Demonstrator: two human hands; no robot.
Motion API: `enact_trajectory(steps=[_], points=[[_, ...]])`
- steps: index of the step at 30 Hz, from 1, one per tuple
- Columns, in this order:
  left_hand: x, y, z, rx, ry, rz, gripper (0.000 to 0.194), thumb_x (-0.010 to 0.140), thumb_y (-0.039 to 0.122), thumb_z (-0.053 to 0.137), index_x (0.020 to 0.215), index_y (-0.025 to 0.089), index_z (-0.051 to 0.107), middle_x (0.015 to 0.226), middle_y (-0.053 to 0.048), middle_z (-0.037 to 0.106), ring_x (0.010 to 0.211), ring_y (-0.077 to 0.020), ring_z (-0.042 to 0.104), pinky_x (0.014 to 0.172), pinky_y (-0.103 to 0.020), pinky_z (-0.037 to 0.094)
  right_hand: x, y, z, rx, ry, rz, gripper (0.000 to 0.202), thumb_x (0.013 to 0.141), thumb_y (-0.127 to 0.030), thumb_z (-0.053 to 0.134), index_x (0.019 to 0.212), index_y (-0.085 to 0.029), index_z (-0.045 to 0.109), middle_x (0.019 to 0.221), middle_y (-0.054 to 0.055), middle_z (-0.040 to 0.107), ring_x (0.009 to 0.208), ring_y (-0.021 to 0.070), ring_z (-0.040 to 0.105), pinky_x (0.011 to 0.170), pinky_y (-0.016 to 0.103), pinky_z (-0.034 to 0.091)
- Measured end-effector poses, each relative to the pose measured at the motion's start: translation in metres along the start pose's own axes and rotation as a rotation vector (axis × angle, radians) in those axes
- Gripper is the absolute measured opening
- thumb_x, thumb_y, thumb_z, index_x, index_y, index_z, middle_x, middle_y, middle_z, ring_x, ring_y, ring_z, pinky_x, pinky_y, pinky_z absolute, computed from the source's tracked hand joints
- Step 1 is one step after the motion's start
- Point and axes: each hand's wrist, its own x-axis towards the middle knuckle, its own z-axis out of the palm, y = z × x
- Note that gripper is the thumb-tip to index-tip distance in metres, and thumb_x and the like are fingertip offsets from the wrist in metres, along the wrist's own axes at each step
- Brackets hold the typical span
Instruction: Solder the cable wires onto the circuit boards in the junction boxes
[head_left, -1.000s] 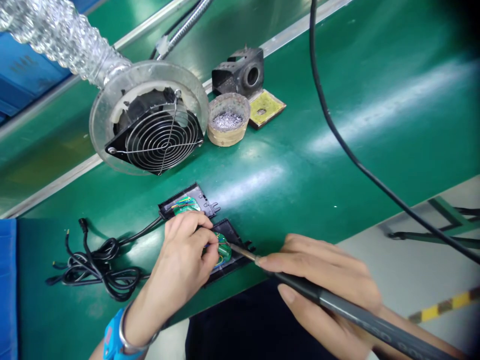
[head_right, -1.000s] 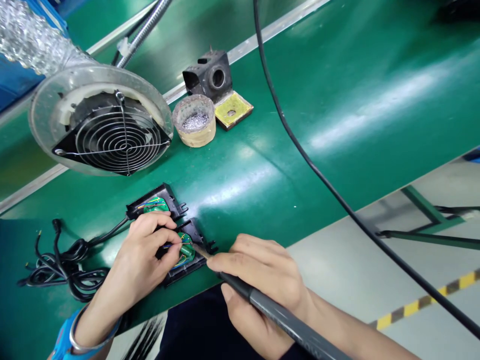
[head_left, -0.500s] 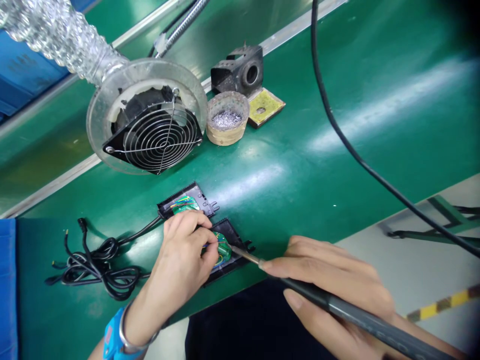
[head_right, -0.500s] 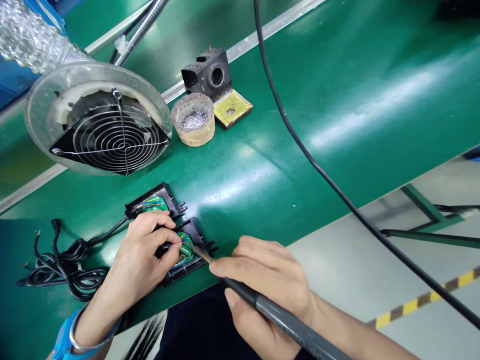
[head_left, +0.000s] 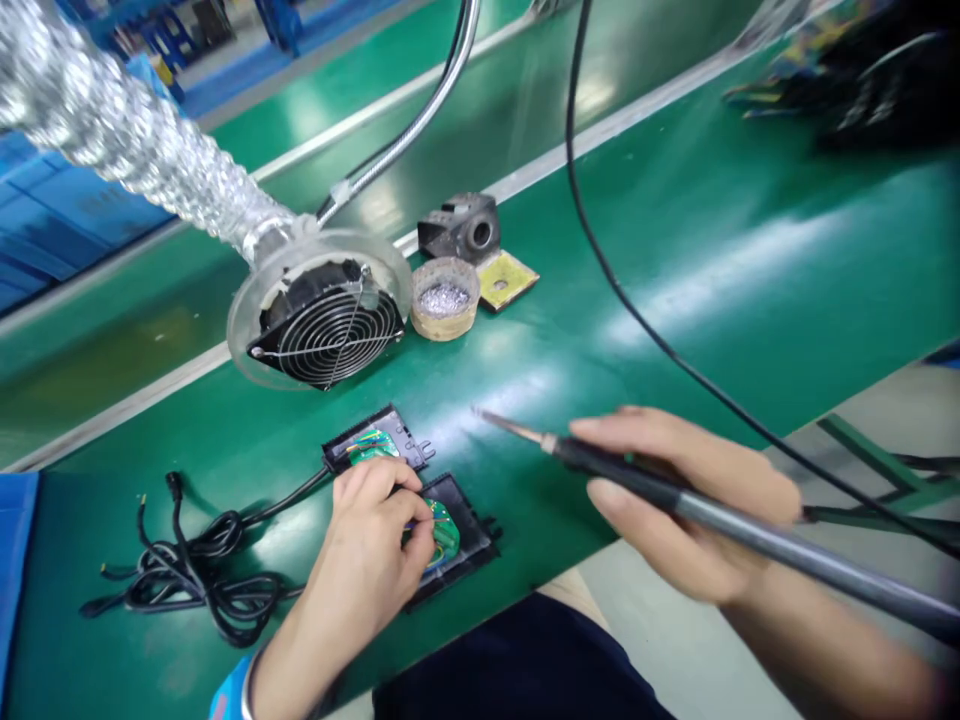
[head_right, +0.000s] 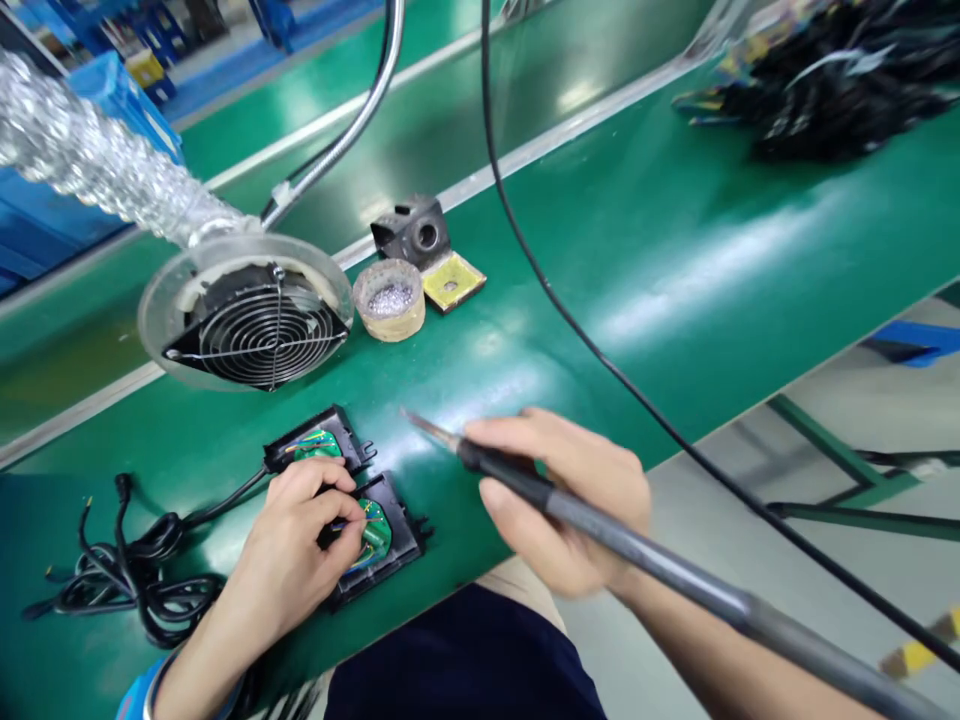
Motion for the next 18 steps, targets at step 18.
enact_trajectory(steps=[18], points=[[-0.005, 0.005, -0.019, -0.032, 0.023, 0.029, 0.011, 0.084, 0.014, 0.057, 0.086, 0.022, 0.064, 0.104, -0.006, 0.062, 0.104, -0.0238, 0.058, 0.090, -0.042, 0.048, 0.140, 0.147, 0.023, -0.199, 0.151, 0.045, 0.020, 0.073, -0.020, 0.068, 0.093, -0.016, 0.066, 0.073, 0.002, 0.068, 0.059, 0.0139, 0.060, 0.058, 0.028, 0.051]])
